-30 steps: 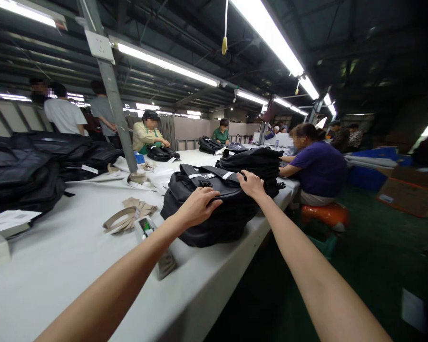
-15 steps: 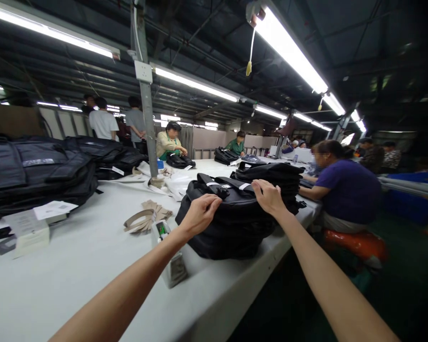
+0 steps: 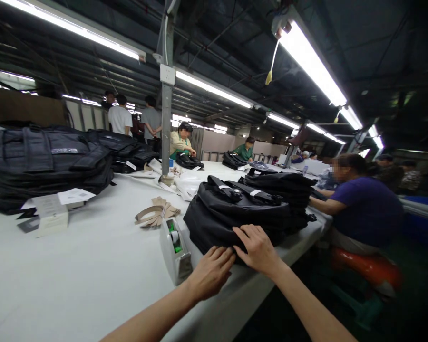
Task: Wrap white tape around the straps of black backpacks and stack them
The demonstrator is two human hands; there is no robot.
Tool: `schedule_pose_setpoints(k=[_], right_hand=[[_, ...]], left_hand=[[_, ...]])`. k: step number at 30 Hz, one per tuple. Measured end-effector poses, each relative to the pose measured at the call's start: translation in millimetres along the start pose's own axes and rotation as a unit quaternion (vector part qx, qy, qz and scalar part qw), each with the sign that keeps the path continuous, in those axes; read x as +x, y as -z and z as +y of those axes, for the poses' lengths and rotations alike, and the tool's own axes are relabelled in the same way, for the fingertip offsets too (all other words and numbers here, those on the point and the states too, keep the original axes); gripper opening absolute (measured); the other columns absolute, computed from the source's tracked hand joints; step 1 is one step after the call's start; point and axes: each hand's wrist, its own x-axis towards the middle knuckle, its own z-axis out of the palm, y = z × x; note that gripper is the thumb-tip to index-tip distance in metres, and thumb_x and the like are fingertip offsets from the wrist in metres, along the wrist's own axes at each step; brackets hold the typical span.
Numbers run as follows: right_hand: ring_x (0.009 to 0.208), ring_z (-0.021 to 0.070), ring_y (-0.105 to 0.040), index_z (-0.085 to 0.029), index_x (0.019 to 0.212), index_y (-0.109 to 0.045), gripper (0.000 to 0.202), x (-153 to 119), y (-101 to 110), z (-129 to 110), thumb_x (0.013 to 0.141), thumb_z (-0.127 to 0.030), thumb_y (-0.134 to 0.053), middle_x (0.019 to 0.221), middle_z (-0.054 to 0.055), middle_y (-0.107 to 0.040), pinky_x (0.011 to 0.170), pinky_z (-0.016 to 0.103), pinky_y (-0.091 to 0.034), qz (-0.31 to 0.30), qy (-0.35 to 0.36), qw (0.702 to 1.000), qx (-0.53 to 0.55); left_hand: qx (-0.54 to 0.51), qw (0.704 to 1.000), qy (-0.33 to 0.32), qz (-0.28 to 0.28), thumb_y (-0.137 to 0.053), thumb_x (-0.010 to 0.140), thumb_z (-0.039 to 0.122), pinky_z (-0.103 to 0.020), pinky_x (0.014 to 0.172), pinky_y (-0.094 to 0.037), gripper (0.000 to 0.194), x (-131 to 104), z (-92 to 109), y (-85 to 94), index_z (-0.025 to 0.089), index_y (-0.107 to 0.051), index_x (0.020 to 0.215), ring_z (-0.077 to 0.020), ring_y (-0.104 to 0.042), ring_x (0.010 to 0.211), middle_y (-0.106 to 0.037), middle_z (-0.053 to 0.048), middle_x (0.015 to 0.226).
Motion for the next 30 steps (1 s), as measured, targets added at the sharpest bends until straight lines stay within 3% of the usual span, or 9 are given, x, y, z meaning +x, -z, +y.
schedule_pose_setpoints(k=[4,7,10,12,15,17,22,27,30], right_hand=[[0.087,0.023,-0.048,-0.017,0.118,-0.05,0.043,-6,-19,7,0.075,-0.014,-0.055,0.097,0.009,-0.053,0.076,0.037,-0.042,-0.03,-0.035,0.999,-0.023],[0.086,0.0225,-0.047,-0.014,0.112,-0.051,0.036,-10,-29,16,0.077,-0.008,-0.048,0.093,0.009,-0.053,0.075,0.036,-0.044,-0.025,-0.021,0.999,-0.016],[0.085,0.0223,-0.047,-0.012,0.111,-0.051,0.033,-9,-33,24,0.079,-0.006,-0.043,0.091,0.01,-0.052,0.077,0.037,-0.045,-0.014,-0.005,1.0,-0.005],[0.087,0.0227,-0.047,-0.011,0.113,-0.05,0.033,-8,-34,27,0.081,-0.007,-0.042,0.093,0.011,-0.052,0.078,0.038,-0.046,-0.008,0.006,1.0,0.003],[0.089,0.0233,-0.048,-0.011,0.115,-0.049,0.035,-10,-38,29,0.081,-0.006,-0.039,0.095,0.012,-0.053,0.079,0.04,-0.046,0.006,0.026,0.999,0.017],[0.089,0.0233,-0.048,-0.011,0.114,-0.05,0.034,-14,-41,29,0.082,-0.006,-0.038,0.096,0.013,-0.053,0.079,0.041,-0.046,0.019,0.029,0.999,0.027],[0.087,0.0229,-0.049,-0.012,0.112,-0.05,0.028,-30,-47,28,0.085,-0.013,-0.042,0.095,0.012,-0.054,0.079,0.041,-0.045,0.029,0.009,0.998,0.046],[0.084,0.024,-0.05,-0.014,0.105,-0.052,0.023,-33,-57,25,0.084,-0.023,-0.05,0.093,0.011,-0.056,0.072,0.038,-0.042,0.013,-0.035,0.999,0.017],[0.074,0.0213,-0.048,-0.016,0.084,-0.054,0.006,-31,-69,21,0.084,-0.019,-0.049,0.076,0.006,-0.055,0.068,0.035,-0.041,0.013,-0.06,0.998,0.025]], left_hand=[[0.072,0.997,0.022,-0.015,-0.045,0.086,0.031,-0.039,0.09,-0.036,0.051,6,1,-12.6,0.021,-0.031,0.135,-0.0223,-0.045,0.107,-0.04,-0.006,0.137],[0.125,0.991,-0.055,-0.002,-0.036,0.09,0.028,-0.039,0.089,-0.035,0.045,2,-2,-18.1,0.021,-0.032,0.135,-0.0215,-0.042,0.11,-0.033,-0.004,0.142],[0.176,0.978,-0.107,0.024,-0.033,0.091,0.026,-0.039,0.095,-0.031,0.044,1,-3,-26.9,0.018,-0.036,0.133,-0.0215,-0.031,0.124,-0.029,-0.004,0.145],[0.205,0.975,-0.079,0.034,-0.034,0.09,0.025,-0.04,0.095,-0.032,0.043,6,0,-36.5,0.016,-0.039,0.132,-0.0226,-0.03,0.124,-0.032,-0.006,0.143],[0.243,0.969,-0.027,0.032,-0.033,0.088,0.021,-0.043,0.083,-0.039,0.041,22,6,-56.5,0.015,-0.048,0.126,-0.0245,-0.041,0.111,-0.041,-0.009,0.136],[0.265,0.963,-0.026,0.043,-0.033,0.088,0.019,-0.043,0.077,-0.041,0.039,31,9,-72.5,0.013,-0.055,0.119,-0.0242,-0.046,0.103,-0.05,-0.01,0.127],[0.265,0.959,-0.012,0.096,-0.034,0.088,0.023,-0.048,0.086,-0.039,0.037,30,18,-101.4,0.016,-0.058,0.116,-0.025,-0.044,0.106,-0.054,-0.009,0.122],[0.203,0.975,0.02,0.083,-0.037,0.087,0.028,-0.051,0.094,-0.033,0.038,16,28,-86.2,0.014,-0.054,0.119,-0.031,-0.038,0.117,-0.049,-0.011,0.128],[0.112,0.993,-0.001,0.047,-0.042,0.086,0.031,-0.056,0.098,-0.027,0.03,10,32,-69.9,0.016,-0.061,0.104,-0.0362,-0.037,0.119,-0.053,-0.011,0.12]])
